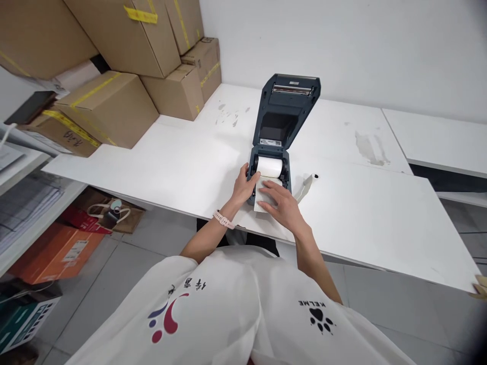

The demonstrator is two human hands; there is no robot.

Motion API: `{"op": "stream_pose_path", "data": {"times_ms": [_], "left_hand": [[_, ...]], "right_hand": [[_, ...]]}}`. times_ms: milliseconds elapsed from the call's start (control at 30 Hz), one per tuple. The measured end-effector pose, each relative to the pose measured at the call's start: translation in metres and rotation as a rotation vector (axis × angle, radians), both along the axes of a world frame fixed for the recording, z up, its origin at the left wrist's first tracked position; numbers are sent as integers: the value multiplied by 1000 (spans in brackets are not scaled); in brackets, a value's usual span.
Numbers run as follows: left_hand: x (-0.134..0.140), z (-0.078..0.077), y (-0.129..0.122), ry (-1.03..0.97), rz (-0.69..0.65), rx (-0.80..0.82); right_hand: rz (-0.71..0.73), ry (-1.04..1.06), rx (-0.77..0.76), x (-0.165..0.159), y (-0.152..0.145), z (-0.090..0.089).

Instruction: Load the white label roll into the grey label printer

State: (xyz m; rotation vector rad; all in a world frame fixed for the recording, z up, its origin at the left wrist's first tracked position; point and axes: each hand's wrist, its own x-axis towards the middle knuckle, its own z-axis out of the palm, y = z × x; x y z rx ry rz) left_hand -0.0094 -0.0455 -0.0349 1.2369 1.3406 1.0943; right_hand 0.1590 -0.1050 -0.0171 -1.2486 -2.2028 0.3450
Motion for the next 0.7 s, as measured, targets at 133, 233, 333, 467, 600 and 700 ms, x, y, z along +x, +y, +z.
{"op": "stream_pose_path", "data": {"times_ms": [133,233,333,467,600,700], "left_hand": [[0,-5,-20,-37,-34,7],[0,-5,-25,-58,-26,-17],[0,-3,-25,-74,-19,-10],[1,-1,-24,-88,-18,-4],[1,-3,-24,-89,-20,-48],[1,-6,-22,-83,-10,-51]], "right_hand": [[-45,148,-1,-1,-3,-1],[-43,173,13,-1,-3,0],[-41,136,55,-2,-4,-2],[-66,23,117,-12,-12,-6],[-161,-128,130,-28,-23,-9],[-214,-186,105,-36,-26,-9]]}}
